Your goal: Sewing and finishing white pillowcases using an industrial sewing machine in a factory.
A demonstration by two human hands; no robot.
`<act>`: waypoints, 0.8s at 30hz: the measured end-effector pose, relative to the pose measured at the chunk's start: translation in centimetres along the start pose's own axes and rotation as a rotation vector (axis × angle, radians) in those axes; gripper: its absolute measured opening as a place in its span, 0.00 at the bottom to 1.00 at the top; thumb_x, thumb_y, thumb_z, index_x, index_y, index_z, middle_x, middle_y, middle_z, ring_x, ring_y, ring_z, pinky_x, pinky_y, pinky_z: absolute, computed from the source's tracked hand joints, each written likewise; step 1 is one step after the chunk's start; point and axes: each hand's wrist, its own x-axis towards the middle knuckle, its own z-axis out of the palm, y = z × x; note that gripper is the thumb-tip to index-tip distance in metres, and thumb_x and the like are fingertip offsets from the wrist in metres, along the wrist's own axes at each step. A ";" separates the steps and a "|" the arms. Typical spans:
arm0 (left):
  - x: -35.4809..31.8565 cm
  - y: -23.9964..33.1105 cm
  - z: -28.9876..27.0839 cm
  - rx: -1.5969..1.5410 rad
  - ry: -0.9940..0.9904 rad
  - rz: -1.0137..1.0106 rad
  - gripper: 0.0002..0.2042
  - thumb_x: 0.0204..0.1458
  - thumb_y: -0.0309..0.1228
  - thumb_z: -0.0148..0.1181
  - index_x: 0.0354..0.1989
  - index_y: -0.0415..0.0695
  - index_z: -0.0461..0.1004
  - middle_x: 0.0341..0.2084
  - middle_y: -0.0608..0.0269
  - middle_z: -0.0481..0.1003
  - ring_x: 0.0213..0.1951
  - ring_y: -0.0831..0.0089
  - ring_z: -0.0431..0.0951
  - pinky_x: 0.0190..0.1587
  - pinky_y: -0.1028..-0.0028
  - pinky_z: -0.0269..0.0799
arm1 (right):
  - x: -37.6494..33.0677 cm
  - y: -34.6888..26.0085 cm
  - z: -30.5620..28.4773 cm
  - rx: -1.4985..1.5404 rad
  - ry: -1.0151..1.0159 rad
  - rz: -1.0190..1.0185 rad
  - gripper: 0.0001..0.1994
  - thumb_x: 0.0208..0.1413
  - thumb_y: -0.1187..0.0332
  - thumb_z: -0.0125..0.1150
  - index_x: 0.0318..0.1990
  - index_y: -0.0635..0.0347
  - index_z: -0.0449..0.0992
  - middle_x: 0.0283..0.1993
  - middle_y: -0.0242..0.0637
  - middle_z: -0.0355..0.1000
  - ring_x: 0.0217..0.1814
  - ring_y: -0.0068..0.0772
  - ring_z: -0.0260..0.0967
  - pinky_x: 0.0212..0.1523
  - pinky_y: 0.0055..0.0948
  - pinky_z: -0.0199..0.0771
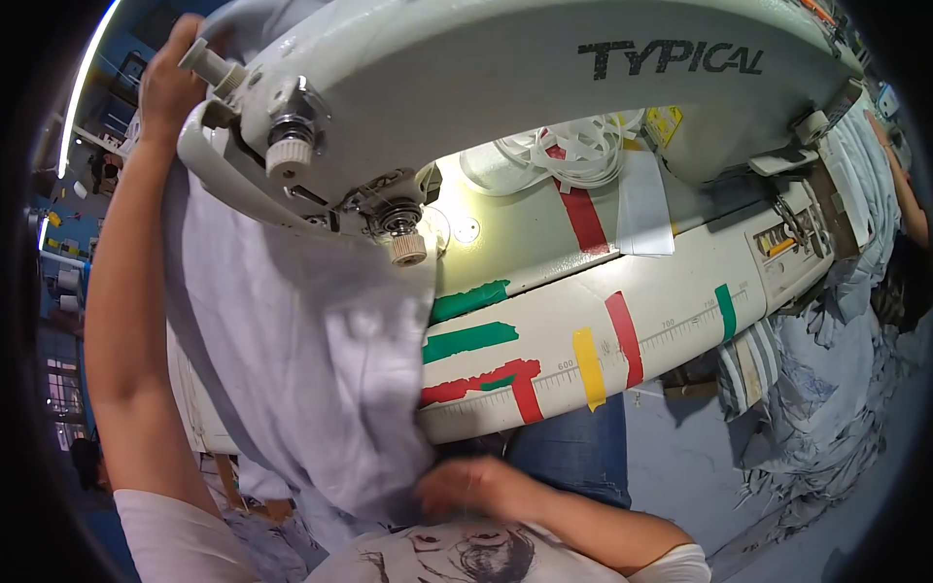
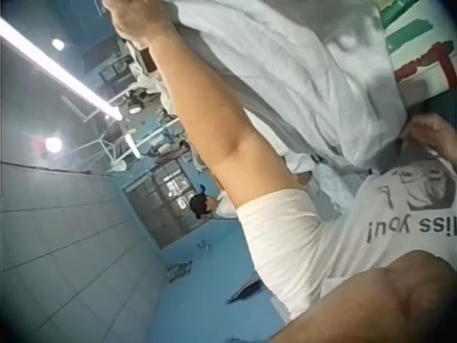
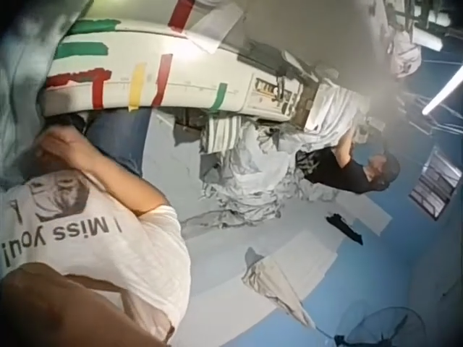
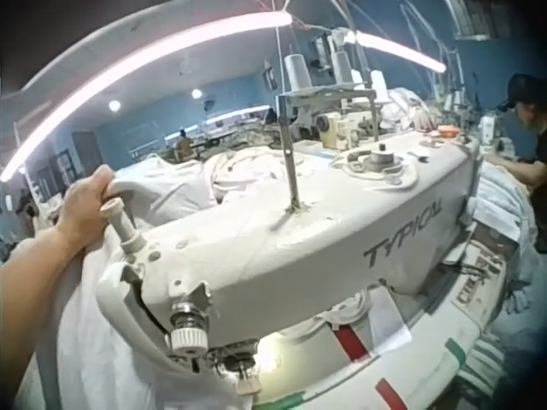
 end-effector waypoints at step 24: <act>-7.9 -13.4 -10.2 0.511 -0.088 -0.312 0.15 0.59 0.34 0.44 0.54 0.50 0.65 0.39 0.39 0.74 0.42 0.40 0.74 0.41 0.52 0.69 | -6.5 0.7 1.3 -0.836 -0.263 -0.195 0.28 0.49 0.51 0.67 0.50 0.66 0.74 0.51 0.51 0.72 0.58 0.39 0.67 0.57 0.32 0.65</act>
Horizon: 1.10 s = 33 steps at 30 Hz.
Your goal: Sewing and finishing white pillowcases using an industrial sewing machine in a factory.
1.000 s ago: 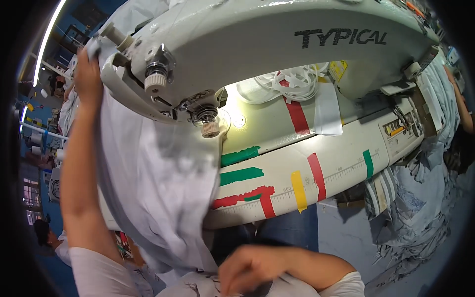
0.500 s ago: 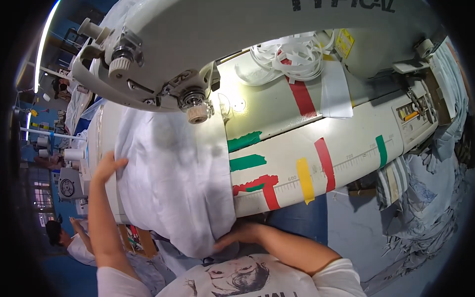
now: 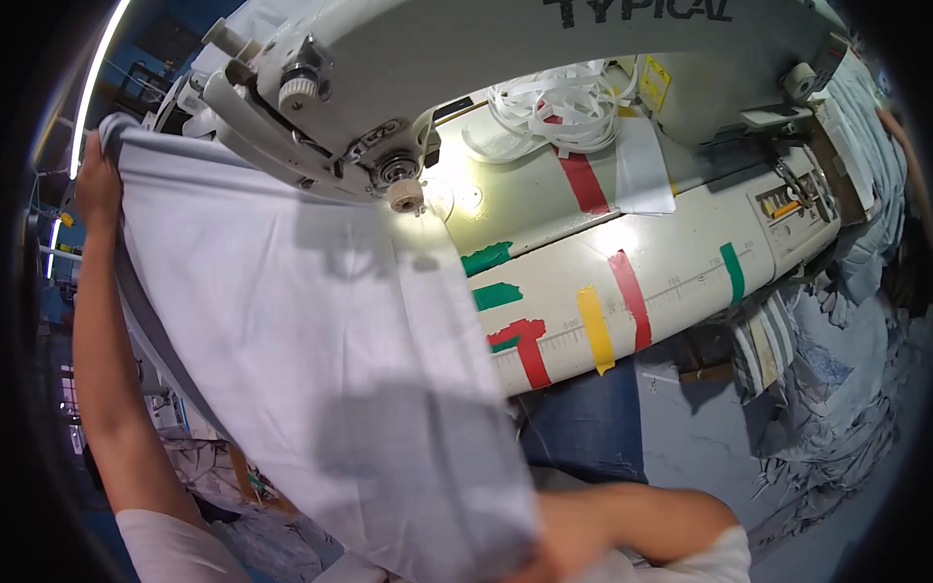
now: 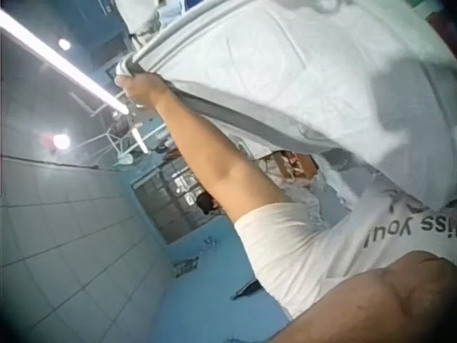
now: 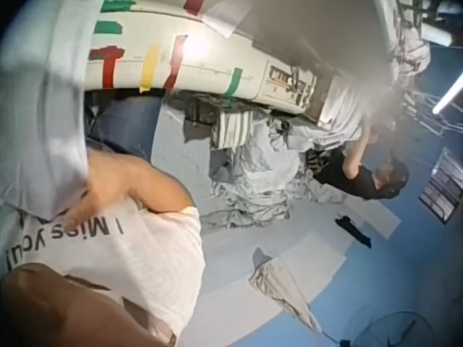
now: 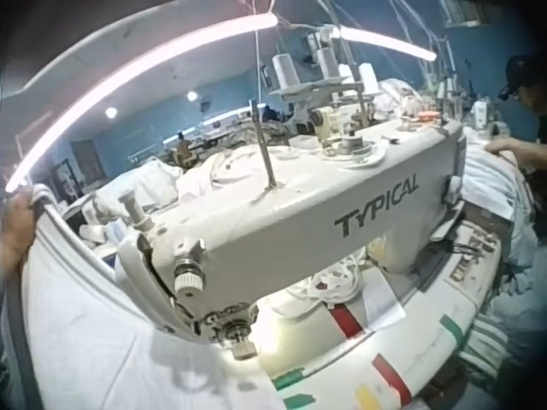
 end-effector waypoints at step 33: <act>-24.0 1.7 16.1 -0.510 -0.790 -0.381 0.27 0.49 0.46 0.59 0.46 0.31 0.70 0.39 0.38 0.75 0.43 0.49 0.76 0.47 0.64 0.69 | 9.4 6.3 -0.6 -0.595 1.146 0.203 0.13 0.43 0.70 0.70 0.37 0.66 0.77 0.31 0.40 0.75 0.33 0.37 0.73 0.38 0.27 0.71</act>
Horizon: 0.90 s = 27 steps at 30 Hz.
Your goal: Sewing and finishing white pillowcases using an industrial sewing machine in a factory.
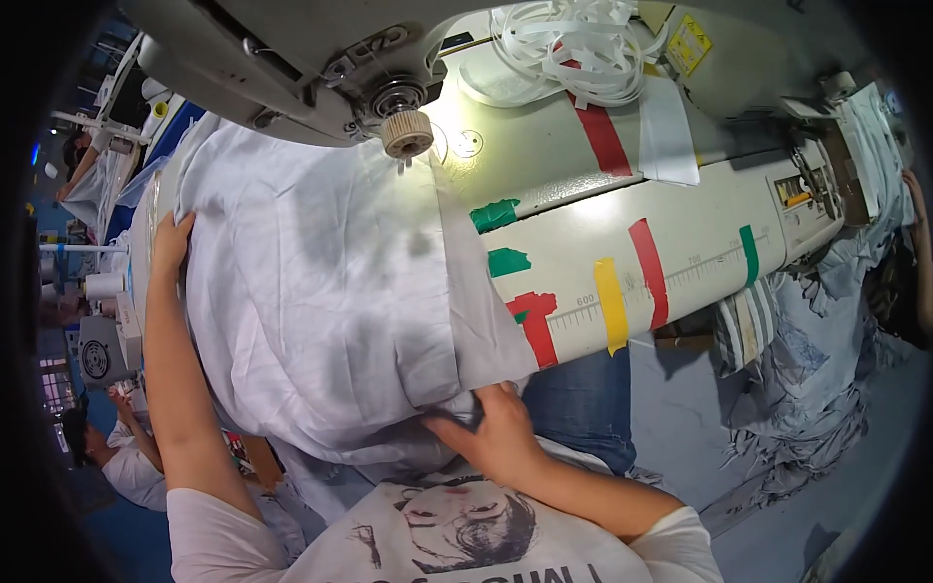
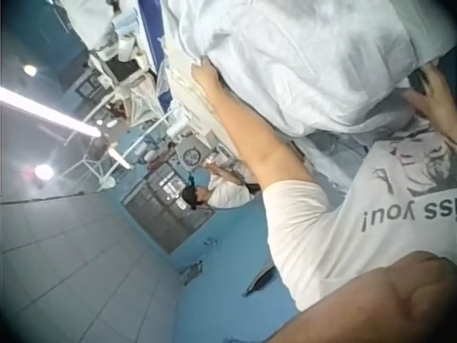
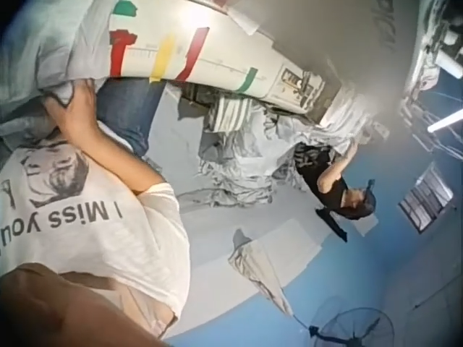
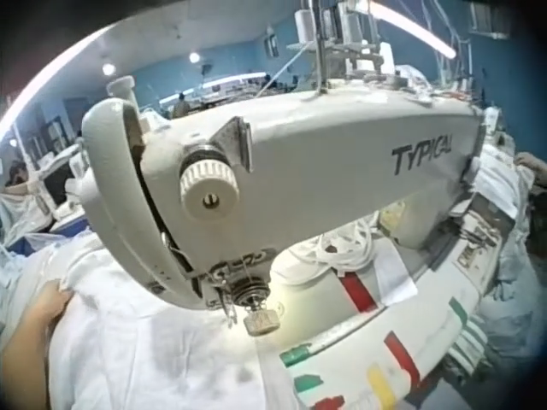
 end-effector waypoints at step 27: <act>0.9 -2.2 -0.3 -0.023 0.276 -0.043 0.19 0.55 0.43 0.50 0.38 0.36 0.67 0.38 0.38 0.74 0.43 0.44 0.73 0.44 0.58 0.66 | 2.3 2.5 -5.7 0.228 -0.438 -0.167 0.06 0.50 0.74 0.63 0.36 0.62 0.80 0.27 0.35 0.77 0.25 0.28 0.75 0.28 0.25 0.72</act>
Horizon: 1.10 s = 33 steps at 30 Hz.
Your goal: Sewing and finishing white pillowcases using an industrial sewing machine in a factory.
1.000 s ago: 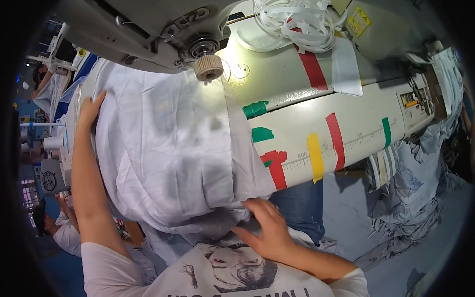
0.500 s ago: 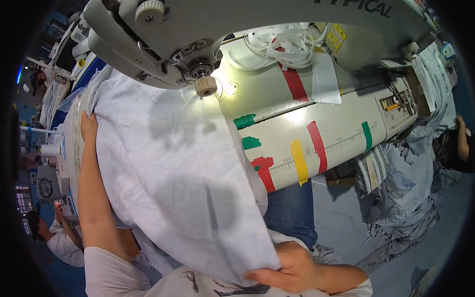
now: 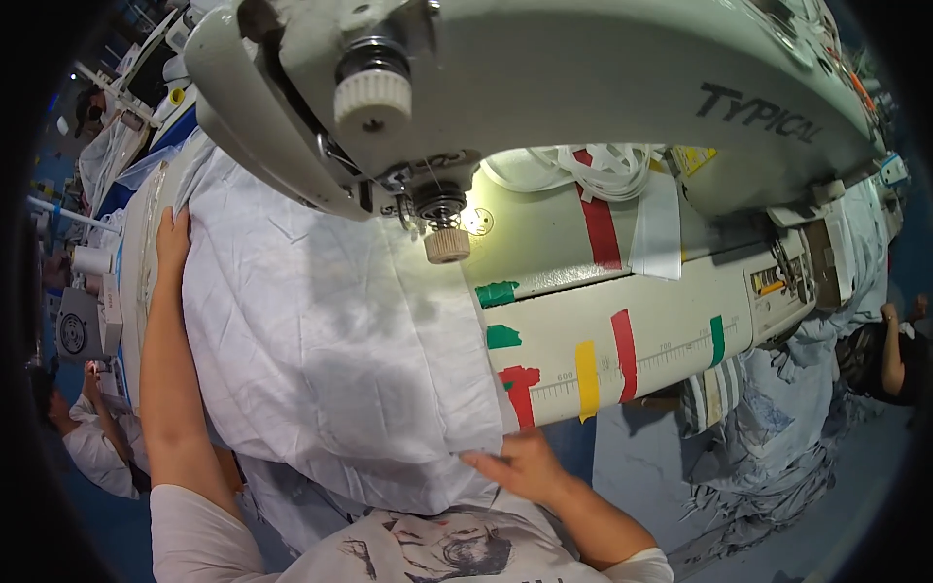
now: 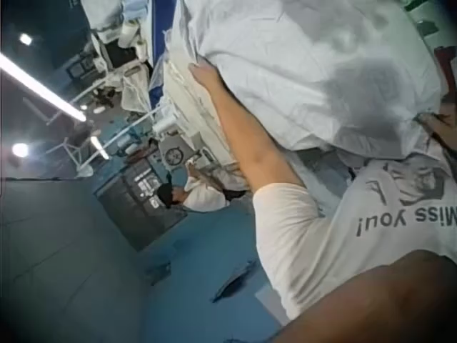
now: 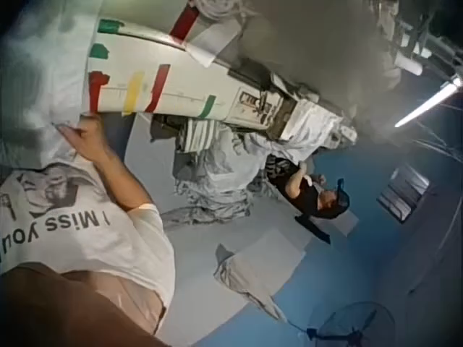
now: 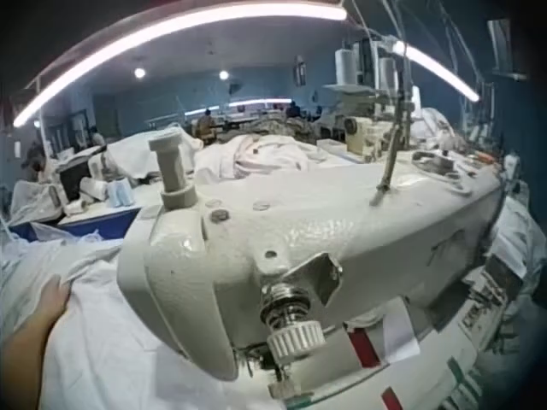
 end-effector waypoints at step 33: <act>10.7 8.5 7.7 0.137 0.098 -0.025 0.12 0.57 0.40 0.45 0.42 0.48 0.68 0.38 0.42 0.75 0.42 0.41 0.74 0.44 0.51 0.68 | -0.3 1.2 3.4 0.798 -0.300 0.535 0.12 0.61 0.68 0.54 0.44 0.70 0.75 0.45 0.33 0.74 0.49 0.20 0.66 0.50 0.23 0.64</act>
